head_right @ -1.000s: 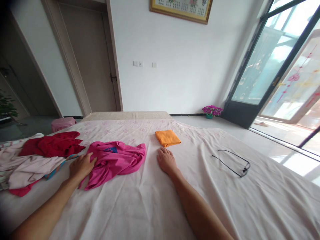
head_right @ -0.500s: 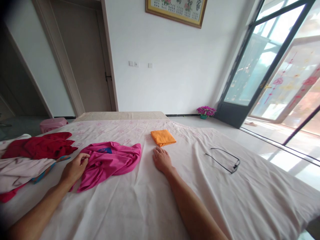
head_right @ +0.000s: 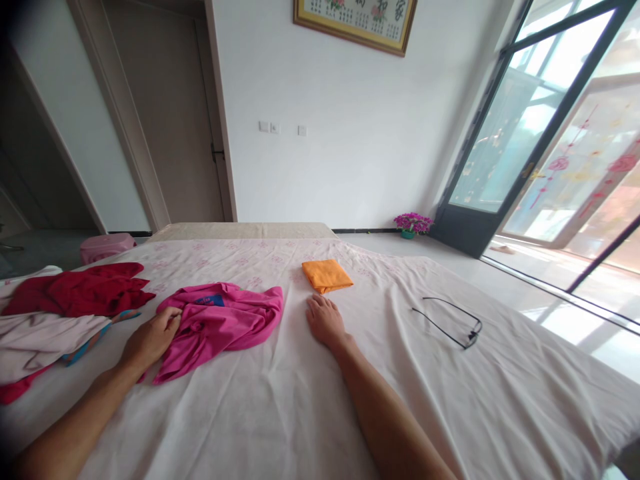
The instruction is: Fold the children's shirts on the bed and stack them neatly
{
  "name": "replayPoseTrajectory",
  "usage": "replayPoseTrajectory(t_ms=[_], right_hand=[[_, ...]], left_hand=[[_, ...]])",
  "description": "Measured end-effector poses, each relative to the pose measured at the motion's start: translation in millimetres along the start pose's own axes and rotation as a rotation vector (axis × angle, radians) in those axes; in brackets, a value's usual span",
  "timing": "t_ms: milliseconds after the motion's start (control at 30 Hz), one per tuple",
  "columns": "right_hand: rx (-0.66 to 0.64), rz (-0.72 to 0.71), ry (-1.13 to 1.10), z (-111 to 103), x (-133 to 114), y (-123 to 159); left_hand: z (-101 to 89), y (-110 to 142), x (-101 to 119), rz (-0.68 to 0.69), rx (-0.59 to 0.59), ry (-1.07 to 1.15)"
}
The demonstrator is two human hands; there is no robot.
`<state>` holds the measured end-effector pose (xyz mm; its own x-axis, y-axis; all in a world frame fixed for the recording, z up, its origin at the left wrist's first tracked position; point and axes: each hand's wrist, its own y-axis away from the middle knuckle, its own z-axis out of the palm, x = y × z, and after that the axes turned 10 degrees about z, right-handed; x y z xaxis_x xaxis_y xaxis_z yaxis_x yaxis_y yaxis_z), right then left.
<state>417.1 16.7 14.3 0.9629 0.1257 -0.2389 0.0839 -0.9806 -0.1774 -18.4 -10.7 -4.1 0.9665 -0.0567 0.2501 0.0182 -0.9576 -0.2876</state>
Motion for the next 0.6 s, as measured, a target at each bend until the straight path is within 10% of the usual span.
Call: replayPoseTrajectory(t_ms=[600], right_hand=[[0.004, -0.004, 0.030, 2.4, 0.9, -1.7]], left_hand=[[-6.7, 1.5, 6.7, -0.004, 0.017, 0.029]])
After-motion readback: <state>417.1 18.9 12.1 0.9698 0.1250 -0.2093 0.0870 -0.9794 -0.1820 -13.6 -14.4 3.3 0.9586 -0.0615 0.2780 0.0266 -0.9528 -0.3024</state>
